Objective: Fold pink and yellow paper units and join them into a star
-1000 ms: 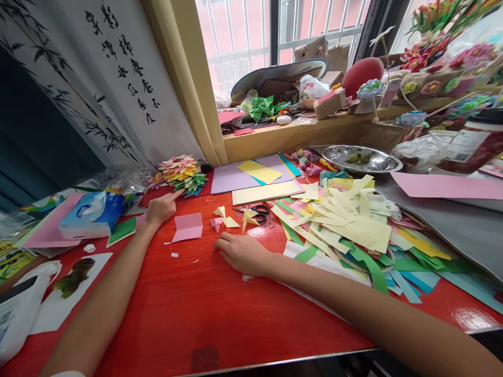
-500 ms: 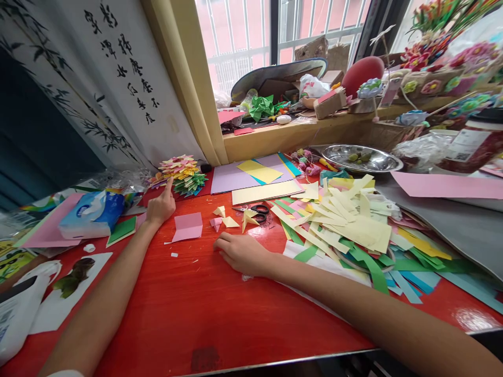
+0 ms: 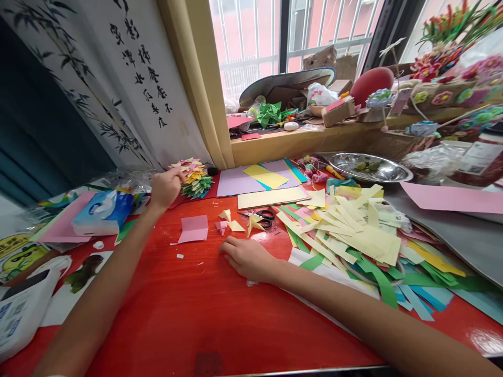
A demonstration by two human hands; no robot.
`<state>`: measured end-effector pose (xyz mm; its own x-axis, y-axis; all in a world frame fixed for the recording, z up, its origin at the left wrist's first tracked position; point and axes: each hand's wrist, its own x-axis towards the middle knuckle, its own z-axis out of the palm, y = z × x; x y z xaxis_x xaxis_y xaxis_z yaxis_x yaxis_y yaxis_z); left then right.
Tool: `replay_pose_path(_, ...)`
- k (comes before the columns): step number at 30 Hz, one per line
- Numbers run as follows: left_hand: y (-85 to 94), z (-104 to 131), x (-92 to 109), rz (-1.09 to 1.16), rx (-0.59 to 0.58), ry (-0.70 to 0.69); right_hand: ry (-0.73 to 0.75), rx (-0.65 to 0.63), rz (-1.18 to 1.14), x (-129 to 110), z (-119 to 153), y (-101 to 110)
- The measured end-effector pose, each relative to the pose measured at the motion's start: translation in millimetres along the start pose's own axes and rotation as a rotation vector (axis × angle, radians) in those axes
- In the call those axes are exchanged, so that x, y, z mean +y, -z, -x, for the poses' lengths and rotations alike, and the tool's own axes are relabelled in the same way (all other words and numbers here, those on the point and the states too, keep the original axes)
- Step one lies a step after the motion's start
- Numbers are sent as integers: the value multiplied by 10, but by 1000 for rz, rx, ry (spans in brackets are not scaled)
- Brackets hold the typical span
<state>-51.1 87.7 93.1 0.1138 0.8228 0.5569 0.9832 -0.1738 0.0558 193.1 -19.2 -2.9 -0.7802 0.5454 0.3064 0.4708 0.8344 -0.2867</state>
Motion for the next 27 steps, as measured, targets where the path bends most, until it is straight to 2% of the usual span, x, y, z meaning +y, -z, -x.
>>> replay_pose_path(1, 36, 9, 109, 38, -151, -106, 1, -1, 0, 1, 1, -2)
replay_pose_path(4, 59, 92, 428, 92, -375, -247, 2, -2, -5, -3, 4, -3)
replay_pose_path(6, 29, 170, 583, 142, -665, -369, -2, 2, -17, -10, 4, 2)
replay_pose_path(8, -12, 241, 678, 174, -798, -415, -7, 5, -27, -20, 3, 10)
replay_pose_path(14, -93, 326, 744, 193, -857, -438, -12, -4, -23, -37, 0, 26)
replay_pose_path(23, -37, 316, 673, 254, -898, -503, -25, -19, -14, -29, -2, 18)
replay_pose_path(27, -140, 348, 722, 191, -882, -506, -29, -13, -23, -35, -4, 20)
